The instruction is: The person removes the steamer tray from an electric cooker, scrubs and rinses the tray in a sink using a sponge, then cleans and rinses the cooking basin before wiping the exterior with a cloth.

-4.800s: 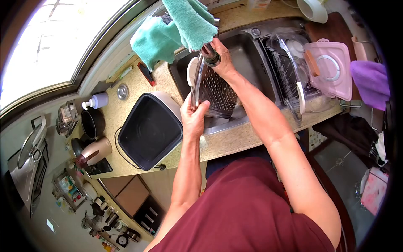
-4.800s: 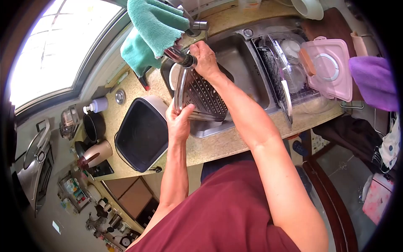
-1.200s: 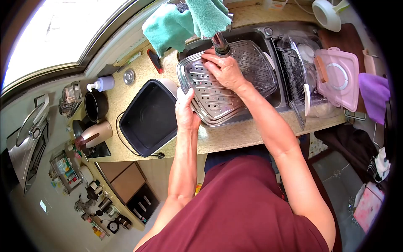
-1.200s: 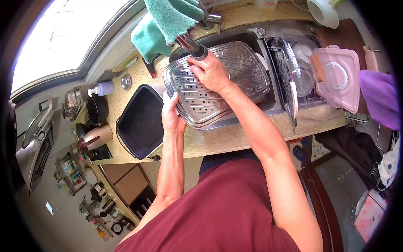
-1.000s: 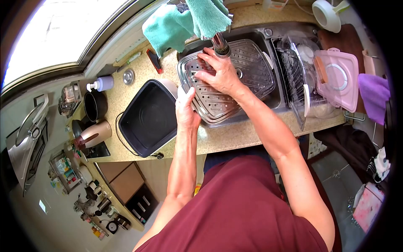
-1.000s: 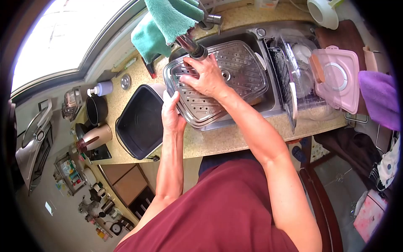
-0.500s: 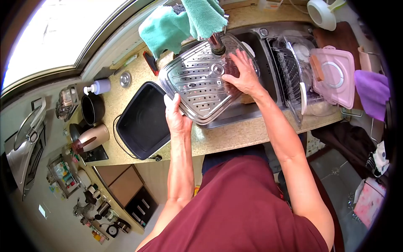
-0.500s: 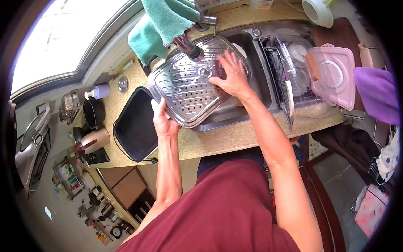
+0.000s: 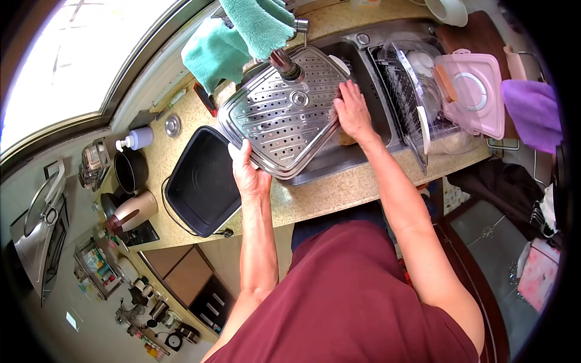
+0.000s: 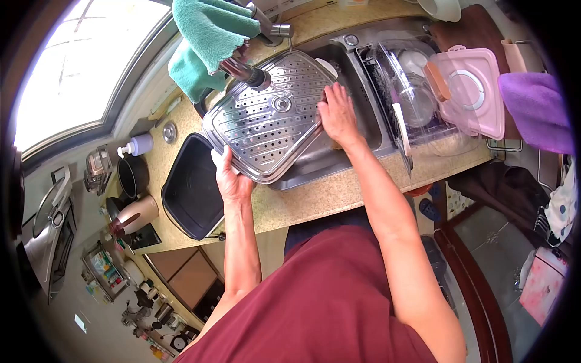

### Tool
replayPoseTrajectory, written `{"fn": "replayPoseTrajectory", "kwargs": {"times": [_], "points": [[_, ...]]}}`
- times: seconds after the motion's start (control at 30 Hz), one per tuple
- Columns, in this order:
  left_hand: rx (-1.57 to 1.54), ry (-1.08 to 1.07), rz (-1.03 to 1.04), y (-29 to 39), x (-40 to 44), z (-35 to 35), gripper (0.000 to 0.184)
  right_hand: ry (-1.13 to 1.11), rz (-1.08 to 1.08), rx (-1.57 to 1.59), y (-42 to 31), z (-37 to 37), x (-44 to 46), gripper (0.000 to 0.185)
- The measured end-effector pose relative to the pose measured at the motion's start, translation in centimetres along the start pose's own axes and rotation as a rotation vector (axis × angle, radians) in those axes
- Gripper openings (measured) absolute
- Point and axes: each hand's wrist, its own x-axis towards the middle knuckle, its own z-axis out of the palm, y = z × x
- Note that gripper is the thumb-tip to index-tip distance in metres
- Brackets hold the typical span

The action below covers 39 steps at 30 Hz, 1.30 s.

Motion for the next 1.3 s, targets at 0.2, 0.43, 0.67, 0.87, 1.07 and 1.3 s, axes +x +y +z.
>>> {"fn": "replayPoseTrajectory", "kwargs": {"times": [0.2,0.43,0.67,0.87,1.07,1.3], "points": [[0.047,-0.022,-0.014,0.3,0.2,0.5,0.038,-0.013,0.008,-0.082,-4.2,1.0,0.1,0.070],[0.169,-0.089,-0.011,0.2,-1.0,2.7,0.025,0.077,0.056,0.014,-4.2,2.0,6.2,0.072],[0.225,-0.134,-0.059,-0.6,-0.4,2.8,0.035,0.081,-0.254,0.021,-10.0,4.2,5.0,0.062],[0.230,-0.113,-0.005,0.1,-1.5,3.6,0.035,0.020,-0.205,0.084,-9.1,2.1,4.5,0.067],[0.200,-0.066,0.010,0.3,-1.7,3.1,0.031,0.012,-0.003,0.049,-0.6,2.1,4.2,0.066],[0.220,-0.087,0.070,-0.8,-0.3,3.9,0.031,0.051,0.356,0.088,0.2,2.1,-1.5,0.042]]}}
